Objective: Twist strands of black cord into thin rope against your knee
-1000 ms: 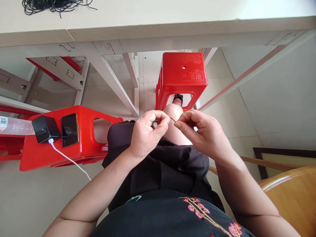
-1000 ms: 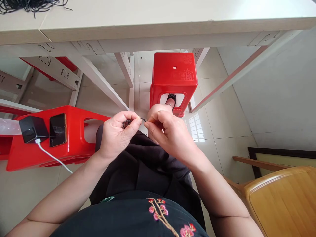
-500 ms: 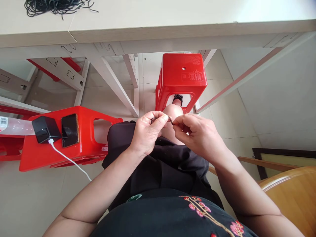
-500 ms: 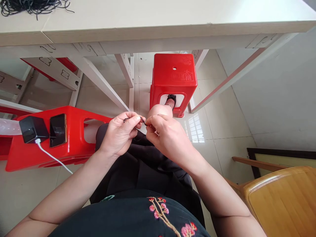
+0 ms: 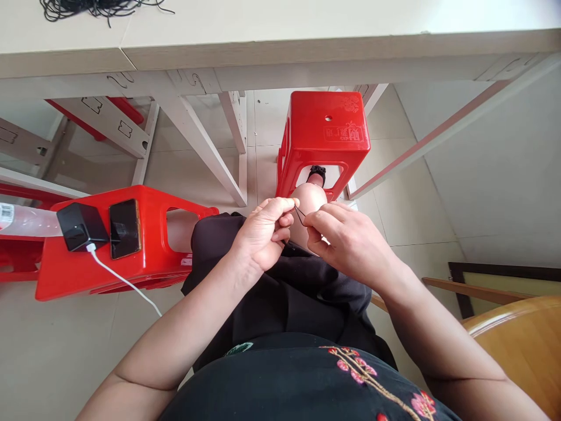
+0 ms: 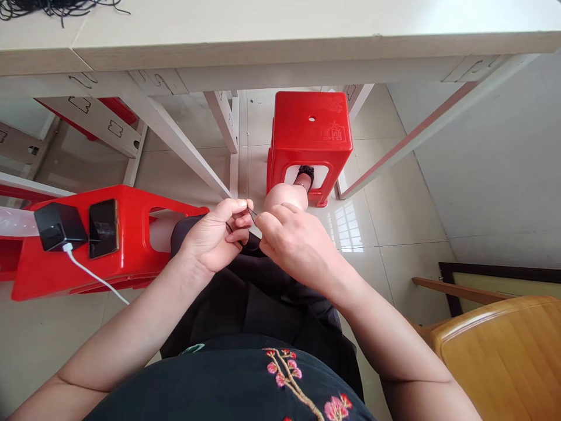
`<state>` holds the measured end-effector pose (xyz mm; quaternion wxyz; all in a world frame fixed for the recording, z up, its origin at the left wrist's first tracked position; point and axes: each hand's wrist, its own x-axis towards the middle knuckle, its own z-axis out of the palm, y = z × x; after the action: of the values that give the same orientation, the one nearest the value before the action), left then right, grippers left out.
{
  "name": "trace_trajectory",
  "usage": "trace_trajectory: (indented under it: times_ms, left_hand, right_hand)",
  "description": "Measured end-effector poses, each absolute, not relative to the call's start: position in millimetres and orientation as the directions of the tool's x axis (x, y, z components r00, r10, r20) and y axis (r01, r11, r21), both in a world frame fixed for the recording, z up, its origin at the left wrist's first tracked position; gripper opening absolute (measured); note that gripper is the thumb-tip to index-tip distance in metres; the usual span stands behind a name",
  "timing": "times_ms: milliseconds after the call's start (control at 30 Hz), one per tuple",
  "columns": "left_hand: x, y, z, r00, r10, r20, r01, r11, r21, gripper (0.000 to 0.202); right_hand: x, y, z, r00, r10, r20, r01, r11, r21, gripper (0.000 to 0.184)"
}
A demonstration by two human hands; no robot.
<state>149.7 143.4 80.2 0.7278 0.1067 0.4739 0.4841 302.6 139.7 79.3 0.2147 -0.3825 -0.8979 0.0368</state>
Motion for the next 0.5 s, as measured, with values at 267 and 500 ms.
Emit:
trace_trajectory:
  times_ms: [267,500]
  left_hand:
    - [148.5,150.6,79.7,0.074,0.769,-0.635,-0.704,0.491,0.512,0.005]
    - [130.7,164.1,79.6,-0.100,0.805,-0.585,-0.658,0.387,0.646,0.006]
  right_hand:
    - [332.1,127.4,72.1,-0.716,0.696,0.053,0.607,0.659,-0.445,0.021]
    - [429.0,99.9,31.1,-0.646,0.719,-0.255,0.676,0.384,-0.629,0.024]
